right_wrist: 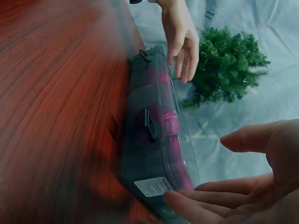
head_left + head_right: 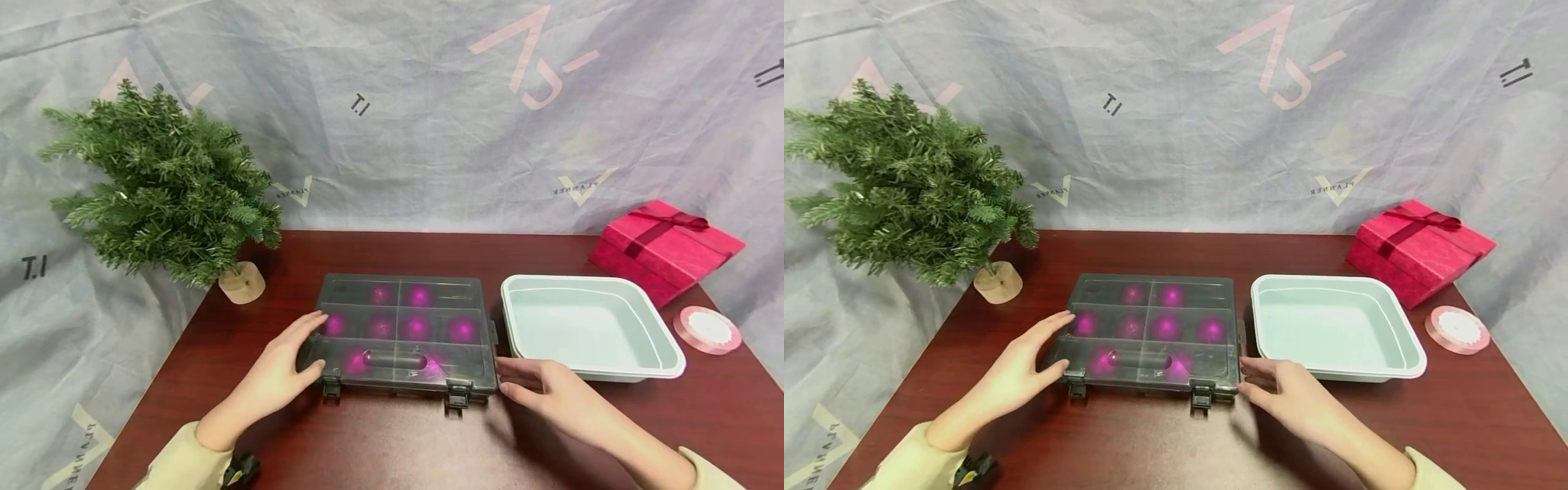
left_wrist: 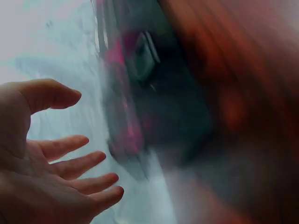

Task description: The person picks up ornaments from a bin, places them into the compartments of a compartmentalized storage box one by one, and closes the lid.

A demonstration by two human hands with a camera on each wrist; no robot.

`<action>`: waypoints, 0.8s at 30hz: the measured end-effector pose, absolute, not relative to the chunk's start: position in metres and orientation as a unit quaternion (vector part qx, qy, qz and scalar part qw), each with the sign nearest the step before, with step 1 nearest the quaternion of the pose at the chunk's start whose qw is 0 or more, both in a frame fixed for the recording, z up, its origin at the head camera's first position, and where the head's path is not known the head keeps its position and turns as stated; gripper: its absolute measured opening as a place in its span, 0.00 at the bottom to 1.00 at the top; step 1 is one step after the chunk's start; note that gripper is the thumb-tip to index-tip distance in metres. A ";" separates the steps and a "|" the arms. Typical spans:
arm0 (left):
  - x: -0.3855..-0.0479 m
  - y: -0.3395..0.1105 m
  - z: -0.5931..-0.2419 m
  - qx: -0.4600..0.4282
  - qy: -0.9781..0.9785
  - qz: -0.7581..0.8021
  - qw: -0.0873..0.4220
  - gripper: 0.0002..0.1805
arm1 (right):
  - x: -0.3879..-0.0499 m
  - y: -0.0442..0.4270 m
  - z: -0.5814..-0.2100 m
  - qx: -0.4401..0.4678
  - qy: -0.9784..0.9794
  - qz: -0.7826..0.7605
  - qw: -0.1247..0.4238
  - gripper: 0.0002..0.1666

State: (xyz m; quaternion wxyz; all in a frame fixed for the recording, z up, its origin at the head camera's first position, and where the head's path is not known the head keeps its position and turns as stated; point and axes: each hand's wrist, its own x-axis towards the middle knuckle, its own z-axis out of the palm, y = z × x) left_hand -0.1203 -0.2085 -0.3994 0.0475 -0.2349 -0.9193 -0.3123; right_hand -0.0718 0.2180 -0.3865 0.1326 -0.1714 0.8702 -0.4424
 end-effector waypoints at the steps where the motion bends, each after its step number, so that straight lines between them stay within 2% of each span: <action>1: -0.121 -0.202 -0.398 -0.254 -0.917 -0.303 0.056 0.37 | -0.070 0.220 -0.387 -0.171 0.876 -0.434 0.124 0.28; 4: -0.119 -0.183 -0.395 -0.308 -0.908 -0.276 0.068 0.33 | -0.068 0.227 -0.392 -0.171 0.870 -0.447 0.118 0.19; 6: -0.117 -0.170 -0.395 -0.344 -0.899 -0.262 0.072 0.31 | -0.067 0.232 -0.399 -0.181 0.824 -0.514 0.154 0.16; 12: -0.116 -0.128 -0.400 -0.442 -0.864 -0.227 0.084 0.26 | -0.069 0.243 -0.433 -0.169 0.648 -0.677 0.305 0.21; 18: -0.113 -0.089 -0.408 -0.507 -0.842 -0.160 0.092 0.29 | -0.066 0.238 -0.449 -0.114 0.525 -0.753 0.380 0.24; 24: -0.105 -0.075 -0.409 -0.522 -0.843 -0.092 0.087 0.30 | -0.067 0.223 -0.461 -0.125 0.403 -0.795 0.437 0.27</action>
